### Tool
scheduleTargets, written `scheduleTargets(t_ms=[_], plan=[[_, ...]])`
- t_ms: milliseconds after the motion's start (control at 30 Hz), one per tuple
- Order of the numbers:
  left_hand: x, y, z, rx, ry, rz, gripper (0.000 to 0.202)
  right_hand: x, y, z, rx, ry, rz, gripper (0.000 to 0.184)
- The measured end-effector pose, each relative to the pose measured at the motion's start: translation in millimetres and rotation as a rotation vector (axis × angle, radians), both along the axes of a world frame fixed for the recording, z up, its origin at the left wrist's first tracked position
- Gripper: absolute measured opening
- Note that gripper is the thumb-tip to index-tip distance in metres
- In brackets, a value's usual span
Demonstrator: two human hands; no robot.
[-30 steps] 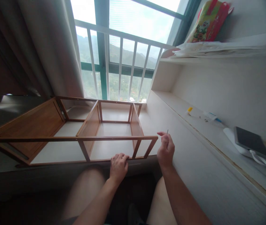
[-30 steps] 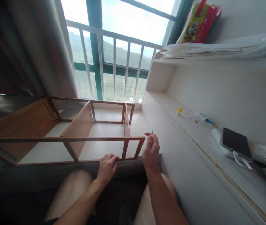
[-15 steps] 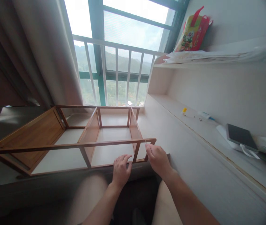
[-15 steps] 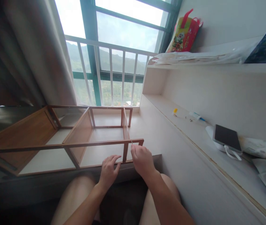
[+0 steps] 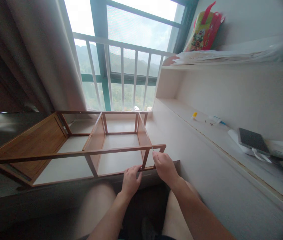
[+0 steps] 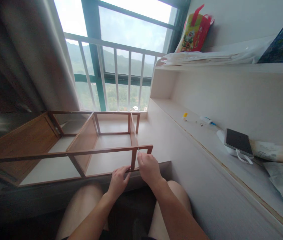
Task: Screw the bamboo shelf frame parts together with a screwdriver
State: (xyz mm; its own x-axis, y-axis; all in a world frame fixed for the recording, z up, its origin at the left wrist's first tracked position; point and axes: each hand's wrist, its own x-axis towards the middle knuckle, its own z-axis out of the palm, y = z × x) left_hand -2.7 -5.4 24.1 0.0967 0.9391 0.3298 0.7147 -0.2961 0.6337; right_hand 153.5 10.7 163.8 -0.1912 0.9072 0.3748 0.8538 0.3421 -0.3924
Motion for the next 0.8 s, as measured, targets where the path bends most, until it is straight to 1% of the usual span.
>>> scheduleTargets(t_ms=[300,433,633,800], plan=[[0.2,0.7,-1.6,-0.011,-0.004,-0.01,0.03,0.1,-0.6,-4.7,-0.039,0.076,-0.005,0.045],[0.8,1.0,-2.4,-0.014,0.001,-0.01,0.03,0.2,-1.2,-2.9,-0.052,0.11,0.001,0.045],[1.3,1.4,-2.5,-0.01,0.02,-0.002,0.03,-3.6,-2.1,-2.8,-0.081,0.151,-0.042,0.046],[0.5,2.4,-5.6,-0.003,0.028,-0.005,0.03,-7.0,-3.6,-4.7,-0.077,0.133,-0.081,0.046]])
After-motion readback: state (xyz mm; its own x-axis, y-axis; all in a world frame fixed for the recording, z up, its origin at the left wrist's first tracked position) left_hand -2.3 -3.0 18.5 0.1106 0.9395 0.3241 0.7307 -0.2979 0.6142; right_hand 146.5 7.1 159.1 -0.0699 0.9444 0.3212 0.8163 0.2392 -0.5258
